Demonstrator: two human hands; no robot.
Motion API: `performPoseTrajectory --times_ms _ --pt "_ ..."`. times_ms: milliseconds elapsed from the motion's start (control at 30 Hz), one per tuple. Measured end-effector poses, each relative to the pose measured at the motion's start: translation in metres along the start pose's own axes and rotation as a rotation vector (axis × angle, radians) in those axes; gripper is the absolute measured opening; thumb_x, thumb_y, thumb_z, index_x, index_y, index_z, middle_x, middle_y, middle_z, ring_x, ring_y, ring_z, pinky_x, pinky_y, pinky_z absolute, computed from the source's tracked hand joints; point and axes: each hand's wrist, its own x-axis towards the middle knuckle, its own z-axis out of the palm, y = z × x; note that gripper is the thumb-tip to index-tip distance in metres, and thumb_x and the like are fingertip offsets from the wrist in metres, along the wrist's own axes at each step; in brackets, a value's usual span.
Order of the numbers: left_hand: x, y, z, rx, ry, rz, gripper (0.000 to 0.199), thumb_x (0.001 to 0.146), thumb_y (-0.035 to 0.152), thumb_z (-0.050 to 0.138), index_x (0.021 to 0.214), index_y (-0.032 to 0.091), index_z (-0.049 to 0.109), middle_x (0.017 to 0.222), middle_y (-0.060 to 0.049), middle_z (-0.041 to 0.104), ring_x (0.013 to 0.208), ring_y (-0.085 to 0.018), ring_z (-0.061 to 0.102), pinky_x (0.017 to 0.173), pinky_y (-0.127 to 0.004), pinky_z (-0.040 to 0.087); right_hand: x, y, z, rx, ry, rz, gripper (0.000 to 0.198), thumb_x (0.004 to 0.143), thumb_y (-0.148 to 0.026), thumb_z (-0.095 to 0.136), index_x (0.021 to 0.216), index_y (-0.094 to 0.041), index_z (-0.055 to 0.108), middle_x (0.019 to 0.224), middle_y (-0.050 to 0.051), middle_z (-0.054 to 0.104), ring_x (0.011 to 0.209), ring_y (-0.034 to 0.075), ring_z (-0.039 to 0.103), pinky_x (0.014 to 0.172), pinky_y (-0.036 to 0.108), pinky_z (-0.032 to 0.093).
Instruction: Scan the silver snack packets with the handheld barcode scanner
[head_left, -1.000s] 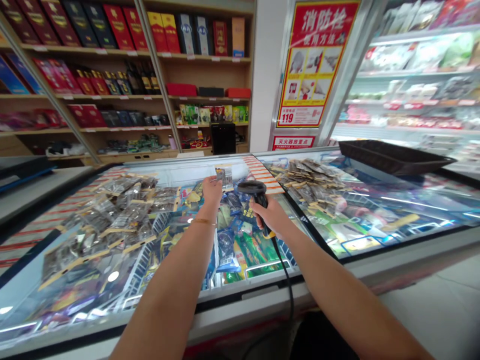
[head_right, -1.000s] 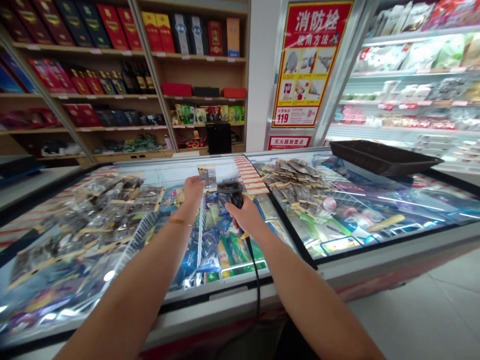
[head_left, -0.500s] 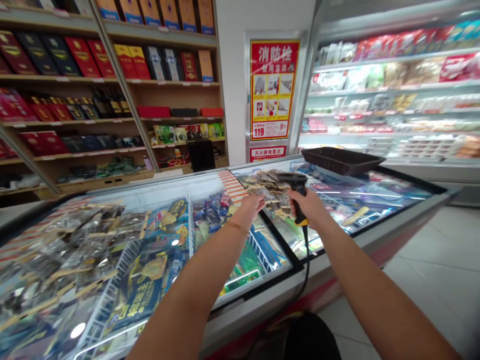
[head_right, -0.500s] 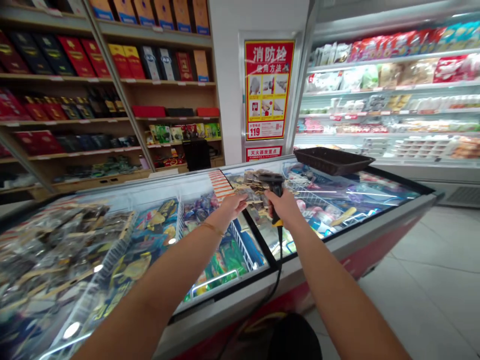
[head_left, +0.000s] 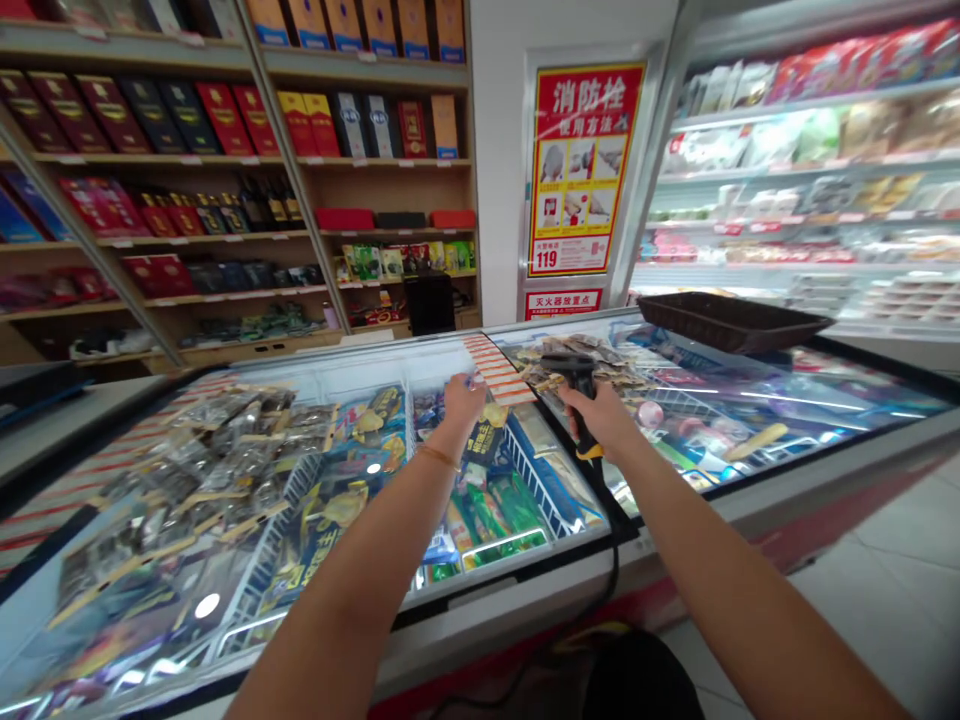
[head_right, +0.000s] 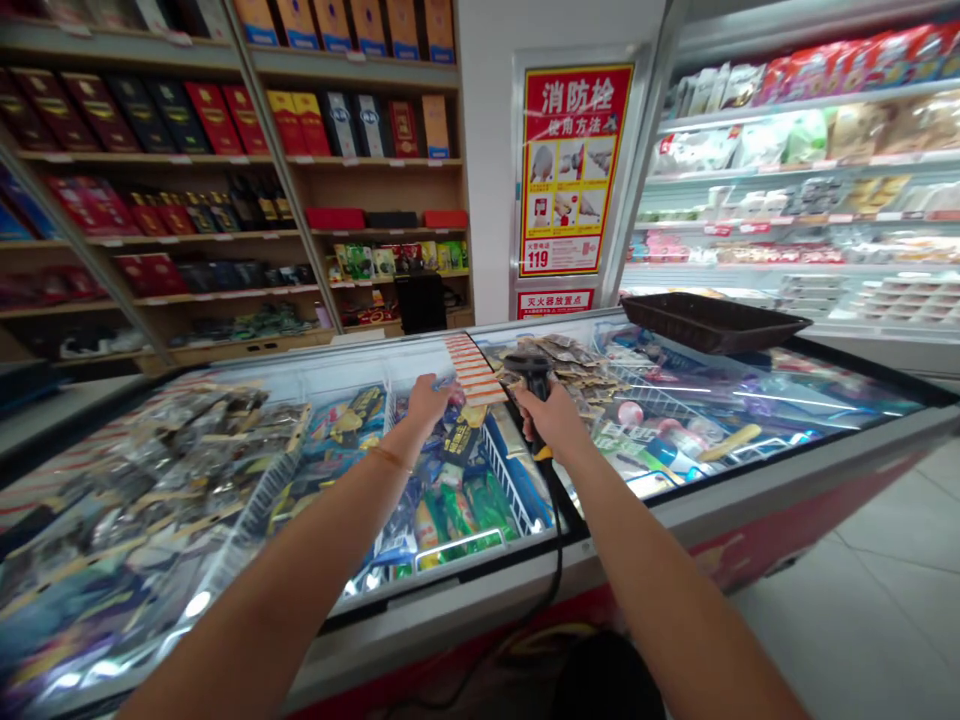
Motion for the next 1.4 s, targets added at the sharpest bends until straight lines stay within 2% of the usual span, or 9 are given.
performPoseTrajectory --times_ms 200,400,567,767,967,1067,1200,1300,1400 --pt "0.014 -0.048 -0.101 0.408 0.139 -0.092 0.058 0.079 0.029 0.068 0.133 0.011 0.056 0.150 -0.026 0.047 0.148 -0.041 0.030 0.118 -0.057 0.024 -0.004 0.000 0.076 0.007 -0.190 0.012 0.024 0.079 -0.029 0.072 0.080 -0.022 0.048 0.051 -0.007 0.051 0.034 0.010 0.047 0.033 0.022 0.037" --pt "0.024 -0.081 -0.149 0.713 0.246 -0.200 0.066 0.087 0.047 0.056 0.141 0.010 0.050 0.163 -0.026 0.028 0.154 -0.043 0.013 0.119 -0.062 0.017 -0.009 0.017 0.120 0.019 -0.285 0.001 0.026 0.078 -0.032 0.071 0.081 -0.022 0.048 0.053 -0.007 0.052 0.035 0.010 0.048 0.034 0.022 0.038" --pt "0.021 -0.096 -0.148 0.740 0.221 -0.264 0.074 0.086 0.051 0.056 0.146 0.010 0.045 0.164 -0.026 0.025 0.153 -0.045 0.015 0.118 -0.066 0.015 -0.013 0.036 0.117 0.000 -0.342 0.044 0.030 0.074 -0.037 0.074 0.085 -0.022 0.050 0.053 -0.009 0.051 0.036 0.009 0.047 0.034 0.022 0.037" --pt "0.002 -0.076 -0.127 0.745 0.076 -0.195 0.078 0.087 0.052 0.058 0.151 0.012 0.039 0.157 -0.030 0.034 0.147 -0.046 0.029 0.113 -0.064 0.026 -0.012 0.036 0.108 0.006 -0.334 0.046 0.036 0.071 -0.041 0.076 0.089 -0.021 0.052 0.056 -0.008 0.053 0.038 0.009 0.048 0.036 0.022 0.038" --pt "-0.008 -0.056 -0.112 0.623 -0.152 0.085 0.073 0.088 0.047 0.060 0.151 0.018 0.037 0.146 -0.024 0.050 0.137 -0.038 0.047 0.110 -0.050 0.037 -0.011 0.037 0.105 -0.016 -0.301 0.040 0.035 0.072 -0.039 0.076 0.089 -0.021 0.052 0.056 -0.008 0.054 0.039 0.010 0.049 0.036 0.022 0.038" --pt "-0.004 -0.057 -0.120 0.568 -0.035 0.174 0.052 0.093 0.033 0.053 0.143 0.018 0.047 0.141 -0.018 0.055 0.129 -0.030 0.054 0.107 -0.040 0.041 -0.014 0.036 0.106 -0.031 -0.292 0.032 0.031 0.074 -0.037 0.074 0.088 -0.021 0.051 0.056 -0.008 0.054 0.038 0.010 0.049 0.036 0.022 0.038" --pt "0.003 -0.070 -0.134 0.674 0.222 0.032 0.052 0.091 0.043 0.057 0.134 0.013 0.055 0.138 -0.022 0.056 0.133 -0.039 0.048 0.109 -0.051 0.038 -0.017 0.035 0.109 -0.038 -0.313 0.020 0.027 0.076 -0.035 0.071 0.088 -0.021 0.051 0.055 -0.008 0.053 0.036 0.009 0.047 0.035 0.022 0.038" --pt "0.010 -0.080 -0.133 0.688 0.135 -0.018 0.065 0.092 0.054 0.052 0.141 0.010 0.050 0.148 -0.026 0.048 0.139 -0.043 0.041 0.110 -0.058 0.035 -0.017 0.035 0.111 -0.060 -0.319 0.011 0.028 0.076 -0.035 0.072 0.088 -0.021 0.051 0.054 -0.009 0.052 0.036 0.009 0.047 0.035 0.022 0.038" --pt "0.017 -0.085 -0.124 0.704 -0.035 0.051 0.058 0.097 0.047 0.044 0.146 0.017 0.047 0.153 -0.021 0.047 0.143 -0.040 0.038 0.113 -0.058 0.032 -0.016 0.038 0.113 -0.068 -0.322 0.015 0.029 0.075 -0.035 0.073 0.088 -0.022 0.050 0.053 -0.009 0.051 0.036 0.010 0.048 0.035 0.022 0.038"
